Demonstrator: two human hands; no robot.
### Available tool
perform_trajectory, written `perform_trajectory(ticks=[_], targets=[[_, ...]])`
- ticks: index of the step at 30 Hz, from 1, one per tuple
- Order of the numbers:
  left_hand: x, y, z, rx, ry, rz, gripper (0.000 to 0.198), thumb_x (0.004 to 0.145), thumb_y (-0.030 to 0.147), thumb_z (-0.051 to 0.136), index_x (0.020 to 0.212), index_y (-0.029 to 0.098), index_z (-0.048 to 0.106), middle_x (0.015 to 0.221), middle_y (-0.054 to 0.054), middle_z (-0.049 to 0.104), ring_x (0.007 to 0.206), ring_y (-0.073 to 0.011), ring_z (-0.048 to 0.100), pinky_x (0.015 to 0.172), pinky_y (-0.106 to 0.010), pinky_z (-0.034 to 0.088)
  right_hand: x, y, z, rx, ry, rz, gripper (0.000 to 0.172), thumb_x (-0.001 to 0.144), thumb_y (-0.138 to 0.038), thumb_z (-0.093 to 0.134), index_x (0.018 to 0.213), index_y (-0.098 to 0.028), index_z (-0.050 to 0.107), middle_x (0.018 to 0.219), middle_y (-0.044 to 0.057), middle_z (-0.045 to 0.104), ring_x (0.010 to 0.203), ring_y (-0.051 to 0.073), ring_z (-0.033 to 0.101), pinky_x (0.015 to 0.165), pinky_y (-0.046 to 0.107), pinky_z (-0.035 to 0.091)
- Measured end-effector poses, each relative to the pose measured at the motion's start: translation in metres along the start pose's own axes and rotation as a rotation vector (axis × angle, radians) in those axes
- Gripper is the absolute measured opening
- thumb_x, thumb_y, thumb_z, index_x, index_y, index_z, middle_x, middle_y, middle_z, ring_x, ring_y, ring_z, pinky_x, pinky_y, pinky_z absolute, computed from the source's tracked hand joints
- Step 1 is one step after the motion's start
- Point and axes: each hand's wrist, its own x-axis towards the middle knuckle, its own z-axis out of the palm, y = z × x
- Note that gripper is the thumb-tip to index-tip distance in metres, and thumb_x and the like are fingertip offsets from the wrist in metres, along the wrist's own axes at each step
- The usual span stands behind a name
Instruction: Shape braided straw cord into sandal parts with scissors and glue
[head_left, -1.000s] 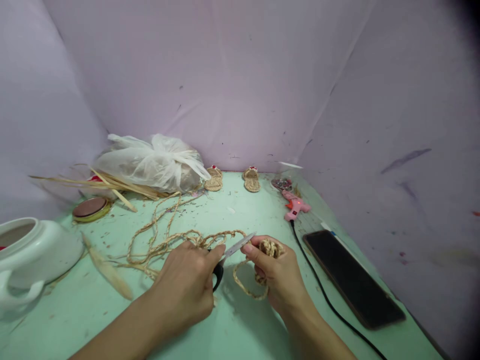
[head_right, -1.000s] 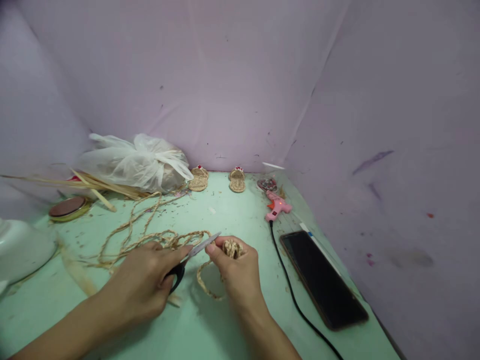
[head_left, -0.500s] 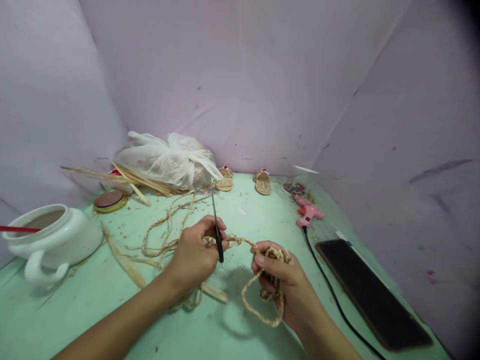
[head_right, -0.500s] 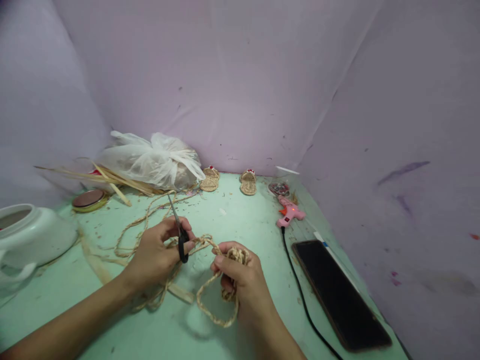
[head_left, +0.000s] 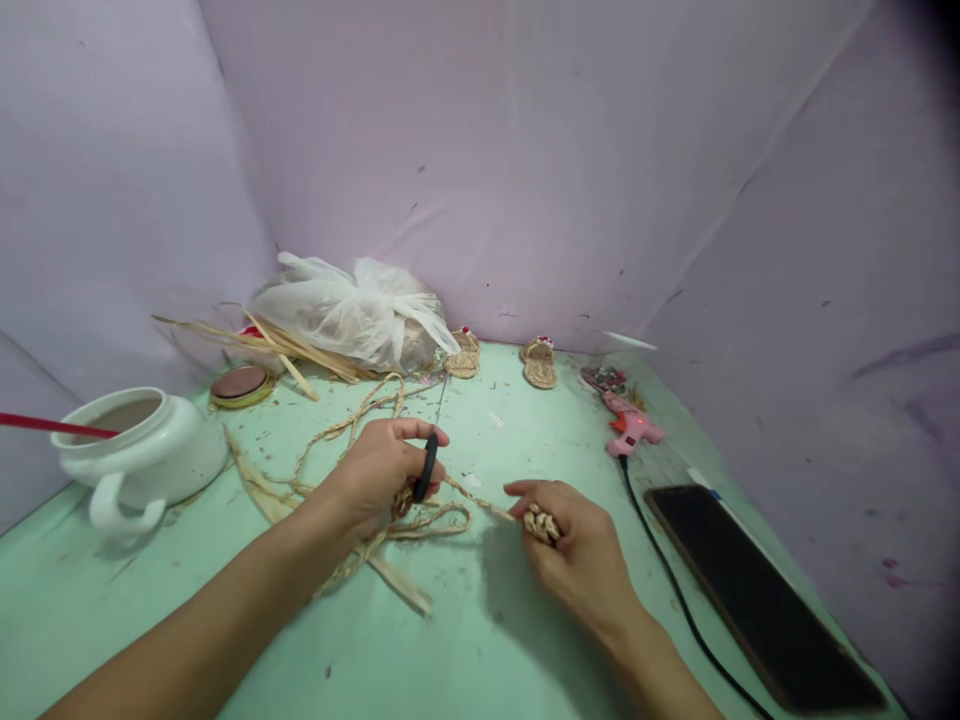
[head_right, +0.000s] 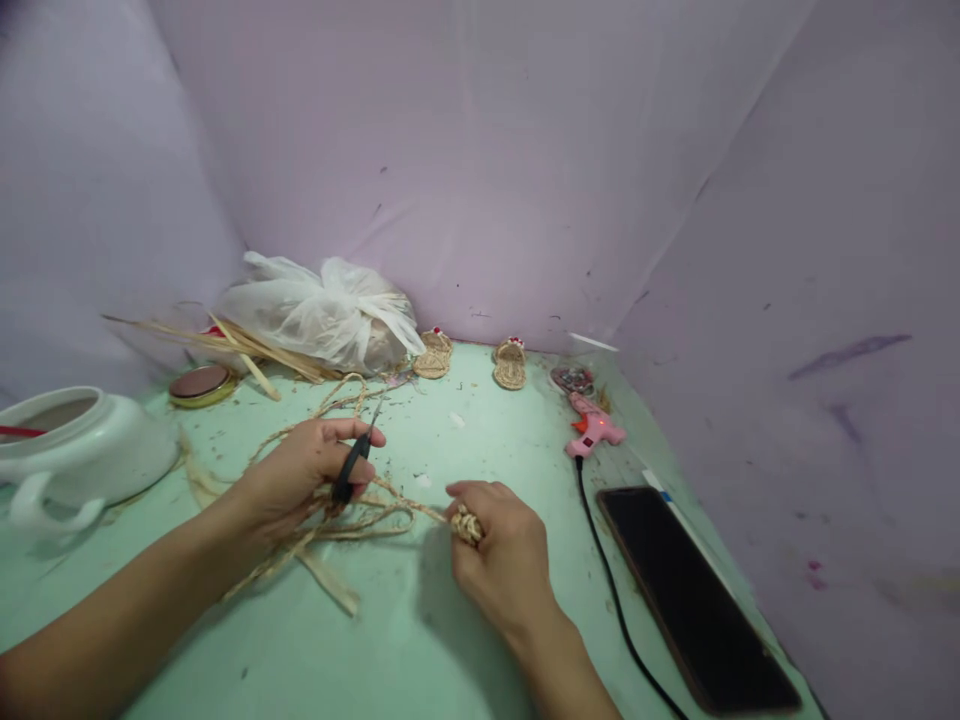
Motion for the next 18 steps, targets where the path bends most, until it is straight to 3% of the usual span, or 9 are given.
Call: perform_trajectory(ticks=[3,5,8,10,13,18], targets=[[-0.003,-0.002,0.005,0.129,0.02,0.006,0.028,0.052,0.008,0.056,0.079,0.014,0.056,0.036,0.005,0.049,0.034,-0.0077,0.041,0.035,-0.017,0.026,-0.001,-0.004,0.003,0.112,-0.101,0.088,0.057,0.054,0.001,0.044,0.102,-0.021,0.067,0.115,0.007,0.063,0.104,0.024,0.057,0.087,0.039,0.043],[-0.003,-0.004,0.008,0.152,0.012,0.024,0.027,0.052,0.005,0.054,0.077,0.014,0.056,0.034,0.008,0.045,0.035,-0.0074,0.04,0.036,-0.017,0.028,-0.001,-0.011,0.004,0.236,-0.133,0.119,0.062,0.053,0.001,0.043,0.106,-0.022,0.066,0.117,0.006,0.062,0.106,0.024,0.056,0.09,0.04,0.042],[-0.003,-0.005,0.01,0.185,-0.022,0.028,0.026,0.051,0.003,0.054,0.074,0.015,0.057,0.032,0.01,0.041,0.033,-0.0072,0.038,0.035,-0.017,0.026,-0.002,-0.021,0.004,0.403,-0.114,0.228,0.042,0.061,-0.007,0.05,0.095,-0.021,0.07,0.104,0.006,0.068,0.095,0.024,0.061,0.082,0.037,0.046],[-0.004,-0.004,0.011,0.204,-0.031,0.02,0.026,0.051,0.003,0.054,0.074,0.015,0.057,0.033,0.009,0.042,0.033,-0.0068,0.037,0.035,-0.017,0.025,-0.001,-0.025,0.003,0.463,-0.116,0.342,0.028,0.068,-0.019,0.057,0.092,-0.019,0.07,0.086,0.007,0.071,0.077,0.022,0.064,0.065,0.031,0.049],[-0.008,-0.003,0.013,0.206,-0.034,0.031,0.025,0.051,0.003,0.054,0.074,0.015,0.056,0.036,0.009,0.043,0.034,-0.0054,0.035,0.037,-0.016,0.025,0.001,-0.024,0.004,0.54,-0.149,0.475,0.031,0.071,-0.039,0.062,0.089,-0.015,0.07,0.068,0.007,0.069,0.06,0.018,0.061,0.045,0.024,0.04],[-0.01,-0.005,0.013,0.16,-0.09,0.091,0.025,0.054,0.008,0.059,0.077,0.017,0.054,0.043,0.009,0.046,0.037,-0.0048,0.036,0.039,-0.016,0.026,0.003,-0.022,0.009,0.657,-0.303,0.664,0.033,0.063,-0.045,0.069,0.069,-0.012,0.069,0.05,0.003,0.061,0.04,0.008,0.043,0.039,0.019,0.028]])
